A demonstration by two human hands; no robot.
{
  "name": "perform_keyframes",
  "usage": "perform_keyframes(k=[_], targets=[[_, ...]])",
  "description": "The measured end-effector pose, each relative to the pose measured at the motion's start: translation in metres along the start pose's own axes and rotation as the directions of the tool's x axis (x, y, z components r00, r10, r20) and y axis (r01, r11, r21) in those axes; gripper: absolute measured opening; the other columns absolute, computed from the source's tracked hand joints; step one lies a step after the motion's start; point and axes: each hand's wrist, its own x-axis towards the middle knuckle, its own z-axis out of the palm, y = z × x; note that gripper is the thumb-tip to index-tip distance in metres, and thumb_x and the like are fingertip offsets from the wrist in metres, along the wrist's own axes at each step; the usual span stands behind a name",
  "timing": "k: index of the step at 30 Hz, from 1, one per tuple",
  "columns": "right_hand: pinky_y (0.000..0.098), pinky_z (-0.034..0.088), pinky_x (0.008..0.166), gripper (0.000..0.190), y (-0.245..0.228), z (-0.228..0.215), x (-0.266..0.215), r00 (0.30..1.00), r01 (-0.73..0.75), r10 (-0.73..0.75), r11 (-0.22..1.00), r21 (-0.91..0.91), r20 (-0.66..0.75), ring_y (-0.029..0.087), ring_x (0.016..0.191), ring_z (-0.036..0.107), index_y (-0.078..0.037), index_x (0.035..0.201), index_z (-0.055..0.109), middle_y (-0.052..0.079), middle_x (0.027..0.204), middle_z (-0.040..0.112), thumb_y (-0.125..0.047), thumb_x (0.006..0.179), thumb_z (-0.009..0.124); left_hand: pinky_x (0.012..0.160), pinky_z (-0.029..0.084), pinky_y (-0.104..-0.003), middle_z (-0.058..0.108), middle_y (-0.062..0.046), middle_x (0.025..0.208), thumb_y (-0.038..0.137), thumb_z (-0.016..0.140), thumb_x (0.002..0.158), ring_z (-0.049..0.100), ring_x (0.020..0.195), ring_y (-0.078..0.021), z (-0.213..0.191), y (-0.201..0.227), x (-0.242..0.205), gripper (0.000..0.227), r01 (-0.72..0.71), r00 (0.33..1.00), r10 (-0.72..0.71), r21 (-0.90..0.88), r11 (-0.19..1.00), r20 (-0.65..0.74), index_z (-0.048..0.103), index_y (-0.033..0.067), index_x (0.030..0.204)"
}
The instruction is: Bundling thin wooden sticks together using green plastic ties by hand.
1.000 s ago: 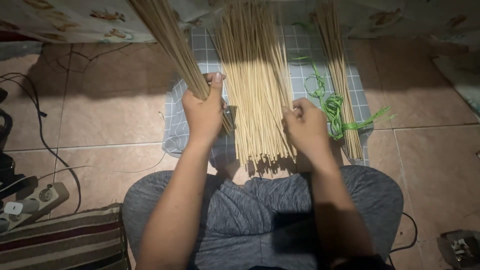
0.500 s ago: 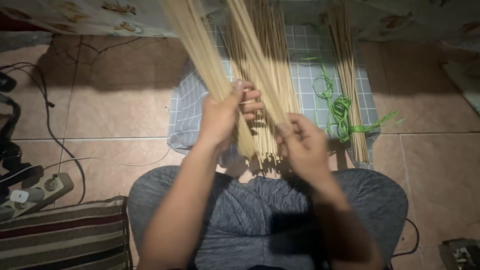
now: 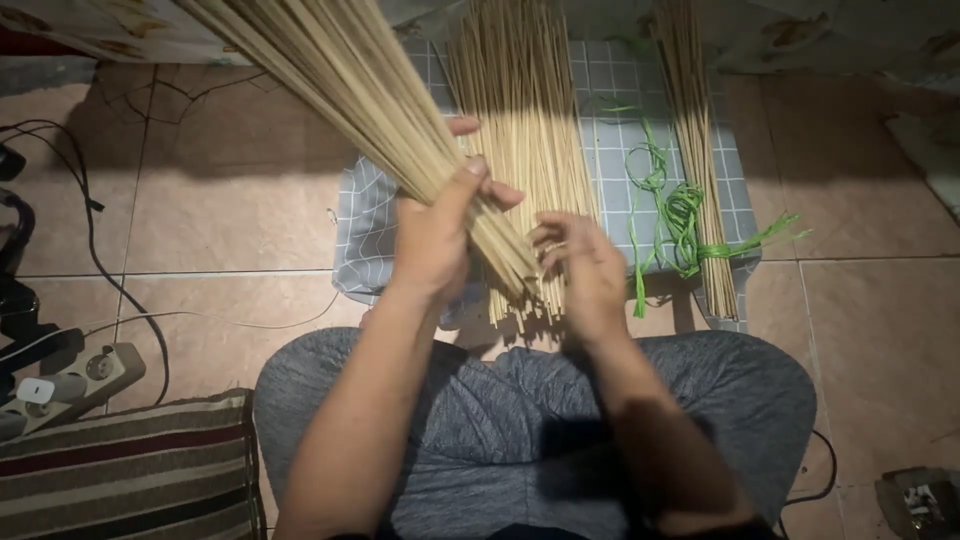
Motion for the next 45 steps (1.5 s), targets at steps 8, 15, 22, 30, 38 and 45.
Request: perform_keyframes(k=[8,15,22,30,38,45], targets=[[0.0352,0.054,0.083,0.033,-0.009,0.024,-0.005,0.990,-0.034,0.024,0.997,0.074,0.138,0.021,0.091,0.065,-0.003,0.118,0.067,0.014,0.103,0.071,-0.020,0.108,0.040,0.067,0.061,-0.026,0.062,0.001,0.071,0.023,0.066,0.101,0.064,0.062,-0.0099,0.002,-0.017,-0.004,0.028,0.032,0.999,-0.032,0.008,0.999,0.005,0.059,0.0065,0.122],[0.0368,0.056,0.089,0.072,-0.005,0.026,0.002,0.941,-0.311,0.337,0.816,0.487,0.035,0.021,0.095,0.065,-0.001,0.120,0.062,0.014,0.105,0.068,-0.061,0.103,0.025,0.059,0.063,-0.031,0.048,0.000,0.058,0.023,0.064,0.101,0.064,0.054,-0.0138,0.008,-0.004,-0.008,0.036,-0.014,0.996,0.000,-0.162,0.987,-0.086,0.056,-0.0018,0.125],[0.0353,0.059,0.082,0.081,-0.013,0.030,0.007,0.935,-0.268,0.352,0.774,0.574,-0.038,0.019,0.087,0.066,-0.003,0.109,0.060,0.009,0.091,0.065,-0.076,0.093,0.027,0.057,0.063,-0.032,0.059,-0.004,0.058,0.027,0.071,0.095,0.068,0.057,-0.0152,0.023,-0.022,-0.020,0.034,0.112,0.992,-0.114,-0.039,0.993,-0.047,0.066,0.0009,0.116],[0.0312,0.055,0.083,0.078,-0.009,0.035,0.001,0.890,-0.355,0.440,0.831,0.428,-0.117,0.018,0.086,0.062,-0.008,0.115,0.064,0.006,0.088,0.059,-0.073,0.097,0.024,0.069,0.063,-0.029,0.075,-0.010,0.074,0.030,0.076,0.089,0.073,0.069,-0.0130,0.048,-0.005,-0.034,0.031,0.261,0.953,-0.252,0.032,0.965,-0.170,0.074,0.0076,0.110],[0.0240,0.062,0.074,0.054,-0.013,-0.022,0.019,0.966,0.054,0.038,0.939,0.338,-0.257,0.015,0.083,0.071,-0.010,0.109,0.064,0.006,0.091,0.068,-0.053,0.105,0.031,0.051,0.051,-0.021,0.061,0.000,0.061,0.041,0.063,0.102,0.057,0.050,-0.0090,-0.017,0.004,0.009,0.031,-0.035,0.982,0.141,0.615,0.788,-0.125,0.072,0.0119,0.106],[0.0290,0.063,0.065,0.020,-0.008,-0.069,0.033,0.958,0.150,-0.162,0.986,-0.069,-0.235,0.020,0.072,0.072,0.001,0.108,0.066,0.015,0.083,0.067,-0.018,0.108,0.059,0.059,0.050,-0.027,0.069,0.000,0.065,0.040,0.075,0.094,0.063,0.062,-0.0111,-0.015,-0.016,0.018,0.023,0.086,0.982,0.049,0.666,0.741,-0.181,0.074,0.0175,0.088]])
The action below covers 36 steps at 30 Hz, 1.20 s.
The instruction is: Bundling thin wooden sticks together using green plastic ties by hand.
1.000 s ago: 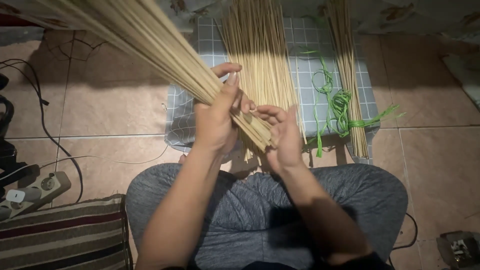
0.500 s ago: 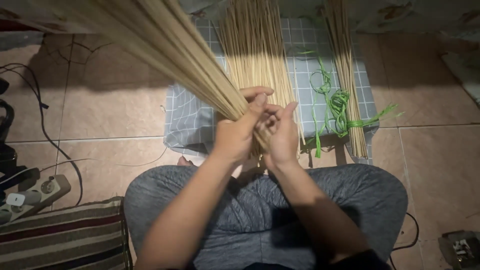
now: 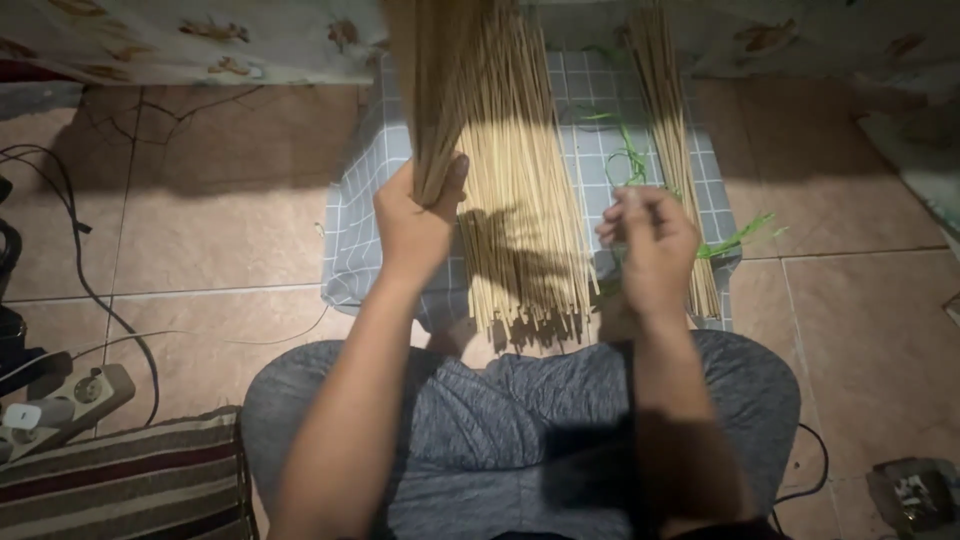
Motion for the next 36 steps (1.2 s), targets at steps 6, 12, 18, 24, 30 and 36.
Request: perform_keyframes(k=[6,12,18,24,30,36], targets=[[0.0371,0.053,0.073,0.013,-0.022,-0.028,0.003,0.994,0.065,-0.101,0.870,-0.489,-0.048,0.026,0.081,0.070,-0.005,0.112,0.073,0.014,0.090,0.071,-0.015,0.103,0.073,0.060,0.048,-0.027,0.070,-0.002,0.067,0.028,0.071,0.098,0.062,0.064,-0.0123,0.002,-0.003,-0.003,0.013,-0.008,0.998,0.013,-0.083,0.997,0.054,0.075,0.0168,0.094],[0.0361,0.049,0.068,0.018,-0.005,-0.079,0.025,0.963,0.144,-0.253,0.772,-0.619,-0.091,0.027,0.079,0.064,-0.004,0.115,0.075,0.017,0.090,0.069,-0.006,0.098,0.080,0.060,0.046,-0.028,0.069,-0.003,0.067,0.023,0.066,0.102,0.059,0.063,-0.0124,0.001,0.004,0.002,0.014,-0.003,1.000,0.004,-0.068,0.998,0.015,0.075,0.0160,0.109],[0.0536,0.050,0.092,0.027,-0.017,-0.022,0.060,0.979,0.203,-0.135,0.698,-0.687,0.153,0.046,0.106,0.067,0.003,0.125,0.072,0.025,0.109,0.071,-0.001,0.098,0.069,0.060,0.042,-0.027,0.070,-0.002,0.067,0.021,0.065,0.101,0.057,0.063,-0.0114,-0.004,0.023,-0.004,0.014,0.107,0.994,-0.102,-0.149,0.983,0.039,0.074,0.0127,0.108],[0.0583,0.029,0.109,0.045,0.042,0.013,0.137,0.943,0.312,0.041,0.232,-0.921,0.330,0.039,0.132,0.051,-0.010,0.138,0.066,0.022,0.131,0.064,-0.019,0.095,0.073,0.059,0.042,-0.026,0.070,-0.002,0.066,0.020,0.069,0.098,0.054,0.060,-0.0088,-0.013,0.020,-0.004,0.013,0.109,0.989,-0.095,-0.128,0.986,0.109,0.075,0.0132,0.107],[0.0444,0.054,0.076,0.025,0.019,-0.018,0.162,0.836,0.531,-0.375,0.367,-0.764,0.401,0.036,0.086,0.070,0.001,0.111,0.077,0.019,0.105,0.076,-0.004,0.088,0.071,0.049,0.051,-0.026,0.072,-0.003,0.076,0.016,0.070,0.092,0.061,0.054,-0.0099,-0.012,0.022,-0.001,0.020,0.199,0.966,-0.162,-0.180,0.963,0.204,0.076,0.0095,0.110],[0.0340,0.054,0.093,0.021,-0.085,-0.031,0.135,0.773,0.601,-0.410,0.718,-0.351,0.484,0.024,0.100,0.065,0.010,0.126,0.067,0.020,0.115,0.069,0.017,0.106,0.065,0.040,0.038,-0.024,0.056,0.003,0.061,0.019,0.070,0.091,0.046,0.044,-0.0078,-0.004,0.028,-0.006,0.021,0.171,0.944,-0.068,-0.304,0.937,0.323,0.074,0.0105,0.110]])
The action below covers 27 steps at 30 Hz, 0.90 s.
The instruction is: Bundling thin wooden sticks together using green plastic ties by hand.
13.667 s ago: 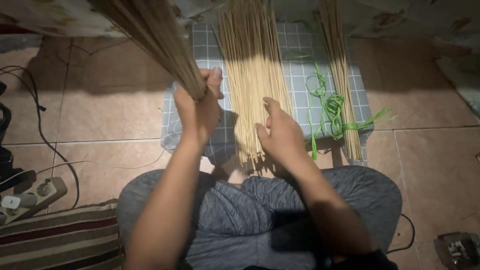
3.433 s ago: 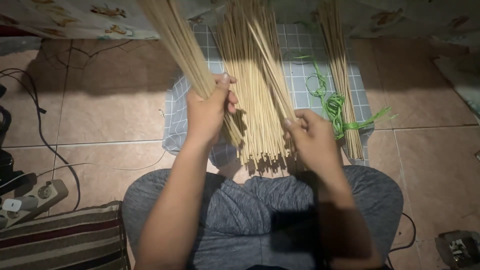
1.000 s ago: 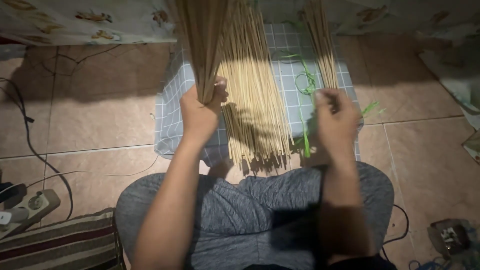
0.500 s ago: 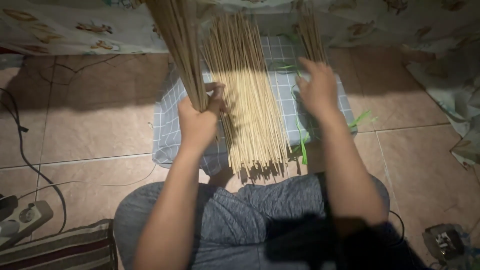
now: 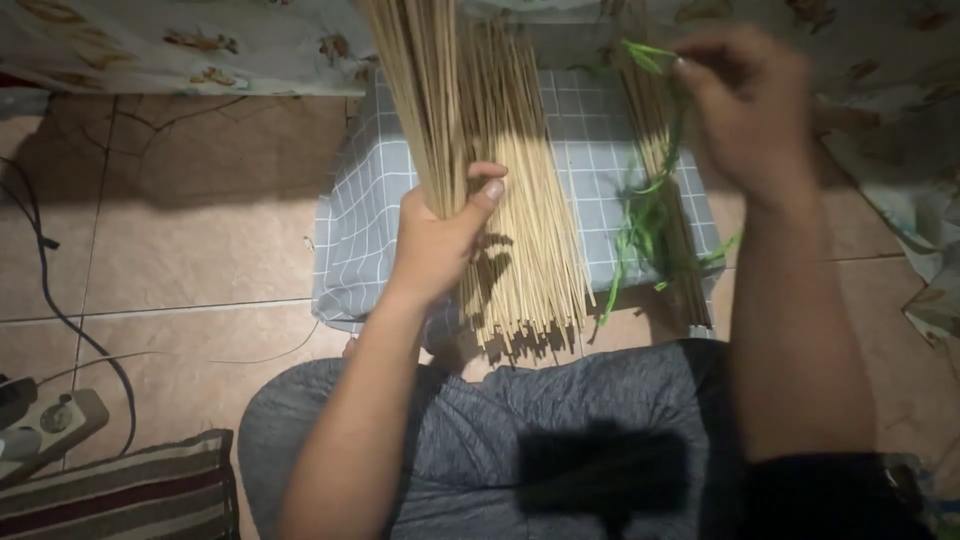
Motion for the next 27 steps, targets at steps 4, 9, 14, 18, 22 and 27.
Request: perform_keyframes(k=[4,9,14,18,22,27], targets=[[0.0304,0.054,0.094,0.022,-0.039,-0.010,0.001,0.999,-0.022,0.017,0.991,0.131,0.038,0.023,0.100,0.065,0.011,0.130,0.064,0.019,0.116,0.067,0.018,0.109,0.063,0.040,0.041,-0.024,0.053,0.005,0.060,0.022,0.067,0.094,0.044,0.045,-0.0078,0.008,0.013,-0.005,0.021,0.131,0.991,-0.133,0.055,0.990,0.029,0.073,0.0197,0.114],[0.0349,0.058,0.083,0.017,-0.085,0.003,-0.002,0.963,0.111,-0.094,0.992,-0.054,0.254,0.024,0.088,0.066,0.001,0.109,0.070,0.016,0.108,0.070,0.011,0.096,0.073,0.043,0.042,-0.023,0.054,0.005,0.064,0.020,0.071,0.090,0.048,0.049,-0.0066,0.011,0.014,-0.017,0.054,-0.031,0.992,0.041,-0.088,0.996,0.118,0.058,0.0175,0.143],[0.0265,0.052,0.065,0.015,-0.112,0.028,-0.012,0.895,0.004,0.027,0.998,-0.067,0.446,0.015,0.074,0.062,-0.008,0.102,0.077,0.006,0.095,0.071,-0.001,0.089,0.072,0.052,0.051,-0.025,0.062,0.000,0.070,0.021,0.075,0.086,0.059,0.058,-0.0096,0.017,0.011,-0.016,0.026,-0.057,0.987,0.055,0.007,0.998,0.153,0.066,0.0055,0.105],[0.0278,0.055,0.063,0.011,-0.091,0.028,-0.015,0.886,-0.061,0.116,0.989,-0.135,0.449,0.016,0.072,0.064,-0.005,0.107,0.068,0.008,0.092,0.070,-0.005,0.097,0.063,0.036,0.043,-0.022,0.056,0.001,0.057,0.025,0.067,0.095,0.049,0.042,-0.0082,0.005,-0.005,-0.006,0.028,0.055,0.987,-0.044,-0.071,0.996,0.152,0.061,0.0077,0.075],[0.0241,0.059,0.063,0.021,-0.071,-0.006,-0.018,0.889,-0.184,0.069,0.959,0.215,0.453,0.015,0.070,0.060,0.001,0.120,0.063,0.011,0.091,0.063,-0.001,0.100,0.057,0.037,0.041,-0.020,0.059,-0.001,0.063,0.014,0.064,0.099,0.049,0.044,-0.0073,-0.010,0.005,-0.006,0.011,0.092,0.995,-0.083,-0.195,0.977,0.054,0.066,0.0042,0.097],[0.0214,0.055,0.062,0.022,-0.084,-0.043,-0.024,0.893,-0.446,0.415,0.868,0.216,0.176,0.010,0.073,0.057,-0.011,0.115,0.066,0.004,0.105,0.063,-0.001,0.096,0.067,0.041,0.044,-0.025,0.052,0.004,0.060,0.031,0.065,0.095,0.047,0.045,-0.0075,-0.034,0.005,-0.002,0.022,-0.002,0.999,0.002,0.005,1.000,0.035,0.059,0.0115,0.087]])
